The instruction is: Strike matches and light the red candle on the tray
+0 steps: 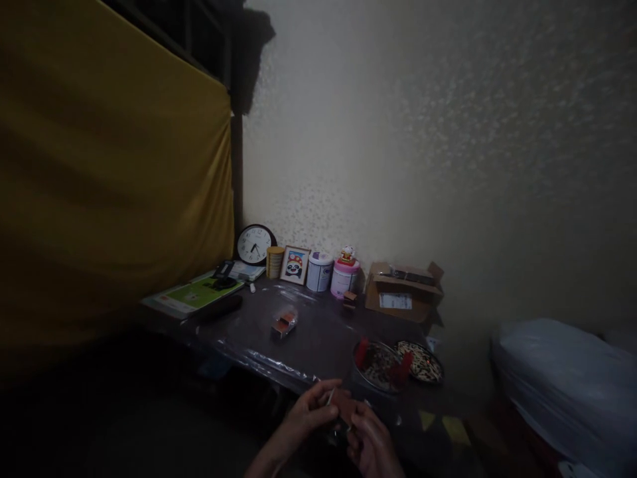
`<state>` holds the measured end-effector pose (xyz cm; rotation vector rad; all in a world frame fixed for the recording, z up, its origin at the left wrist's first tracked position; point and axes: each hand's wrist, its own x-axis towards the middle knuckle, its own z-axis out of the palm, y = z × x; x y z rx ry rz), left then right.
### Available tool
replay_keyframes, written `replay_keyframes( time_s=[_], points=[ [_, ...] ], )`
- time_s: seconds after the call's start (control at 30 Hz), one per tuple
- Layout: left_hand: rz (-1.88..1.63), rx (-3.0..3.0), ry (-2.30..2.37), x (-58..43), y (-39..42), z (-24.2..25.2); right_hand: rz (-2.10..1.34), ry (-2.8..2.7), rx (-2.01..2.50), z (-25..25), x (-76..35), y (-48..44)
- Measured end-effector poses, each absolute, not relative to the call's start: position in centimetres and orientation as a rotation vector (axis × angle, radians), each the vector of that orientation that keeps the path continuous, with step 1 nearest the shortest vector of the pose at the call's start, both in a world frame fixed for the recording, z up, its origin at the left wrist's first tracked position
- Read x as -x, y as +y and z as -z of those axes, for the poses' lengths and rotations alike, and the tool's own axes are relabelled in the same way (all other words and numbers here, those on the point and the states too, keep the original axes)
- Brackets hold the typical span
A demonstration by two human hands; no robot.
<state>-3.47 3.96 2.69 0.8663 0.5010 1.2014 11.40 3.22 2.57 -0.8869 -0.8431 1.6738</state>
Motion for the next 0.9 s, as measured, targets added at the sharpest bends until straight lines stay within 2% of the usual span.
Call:
replay_keyframes(
  time_s=[0.53,0.73,0.9],
  points=[
    [-1.162,-0.542,0.503,2.0,2.8,-1.0,-1.074,-1.441,0.975,-1.8,-12.6,1.6],
    [-1.156,-0.532,0.506,1.8,2.3,-1.4,-0.710,-1.575,1.076,-1.0,-12.8,1.7],
    [-1.127,-0.570,0.380,1.9,2.1,-1.8,-0.701,-1.575,1.047,-1.7,-12.9,1.5]
  ],
)
